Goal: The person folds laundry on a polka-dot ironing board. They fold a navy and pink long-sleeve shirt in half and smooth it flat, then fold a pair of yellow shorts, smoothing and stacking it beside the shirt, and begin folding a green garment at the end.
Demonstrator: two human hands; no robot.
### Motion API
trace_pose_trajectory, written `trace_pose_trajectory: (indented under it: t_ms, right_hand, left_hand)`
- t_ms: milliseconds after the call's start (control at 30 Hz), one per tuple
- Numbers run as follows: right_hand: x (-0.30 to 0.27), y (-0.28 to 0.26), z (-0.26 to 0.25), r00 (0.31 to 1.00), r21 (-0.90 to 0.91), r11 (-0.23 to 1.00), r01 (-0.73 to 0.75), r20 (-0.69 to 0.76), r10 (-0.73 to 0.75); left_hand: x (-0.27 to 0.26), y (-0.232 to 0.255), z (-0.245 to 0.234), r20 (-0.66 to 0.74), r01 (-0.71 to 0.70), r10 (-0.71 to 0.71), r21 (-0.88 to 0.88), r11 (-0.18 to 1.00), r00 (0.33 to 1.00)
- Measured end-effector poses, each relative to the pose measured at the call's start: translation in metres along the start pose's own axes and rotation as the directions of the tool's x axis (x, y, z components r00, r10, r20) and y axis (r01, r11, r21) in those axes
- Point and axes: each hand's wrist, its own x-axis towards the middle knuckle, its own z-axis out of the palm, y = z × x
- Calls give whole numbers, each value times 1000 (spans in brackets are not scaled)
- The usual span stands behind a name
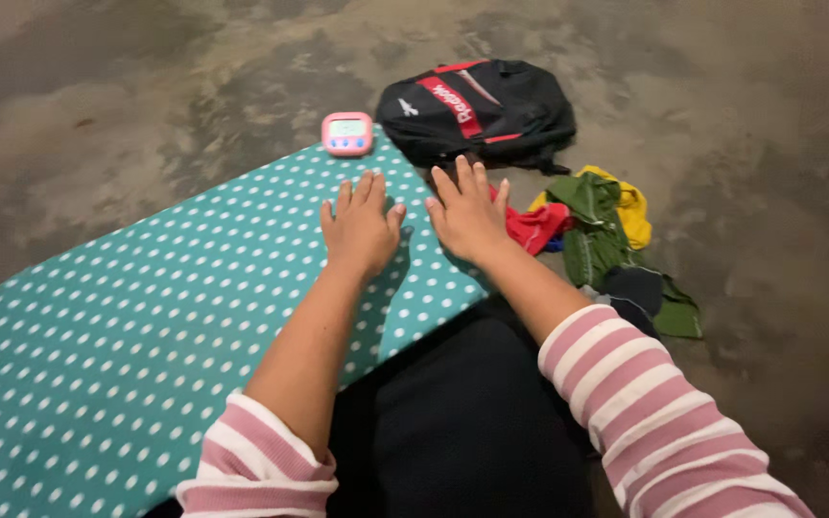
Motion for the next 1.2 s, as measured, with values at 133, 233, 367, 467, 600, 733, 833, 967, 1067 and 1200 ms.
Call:
trace_pose_trajectory:
  t_ms: [133, 233, 367, 467, 600, 733, 833, 967, 1067, 1200]
  right_hand:
    - [0, 59, -7, 994, -45, 993, -107, -5, 107]
    - [-3, 106, -8, 981, -62, 979, -195, 3, 196]
    - [-14, 166, -8, 956, -81, 953, -292, -11, 292]
    - [-23, 208, -6, 927, -52, 926, -374, 18, 375]
    - [-30, 253, 0, 877, -51, 877, -478, 34, 480]
    - [-37, 289, 9, 841, -27, 844, -535, 77, 536]
    - [-33, 310, 19, 815, -39, 822, -568, 111, 568]
    - [-22, 333, 34, 822, 18, 827, -562, 118, 556]
    - [-12, 344, 45, 775, -47, 801, -597, 224, 591]
    - [-7, 359, 69, 765, -147, 821, -551, 305, 568]
  left_hand:
    - [22, 47, 29, 7, -90, 90, -17, 996, 996]
    - [35, 80, 52, 8, -147, 148, -31, 989, 989]
    - [52, 120, 83, 0, -200, 201, -53, 978, 980]
    - [61, 142, 104, -7, -254, 254, -51, 966, 967]
    - [74, 164, 125, 49, -272, 274, -47, 961, 960]
    - [86, 183, 135, 102, -303, 306, -45, 952, 946]
    - [98, 191, 138, 183, -309, 308, -25, 951, 933]
    - [115, 193, 144, 302, -276, 263, 1, 961, 916]
    - [125, 188, 152, 357, -266, 243, 14, 964, 902]
    - [133, 178, 163, 415, -246, 223, 2, 969, 882]
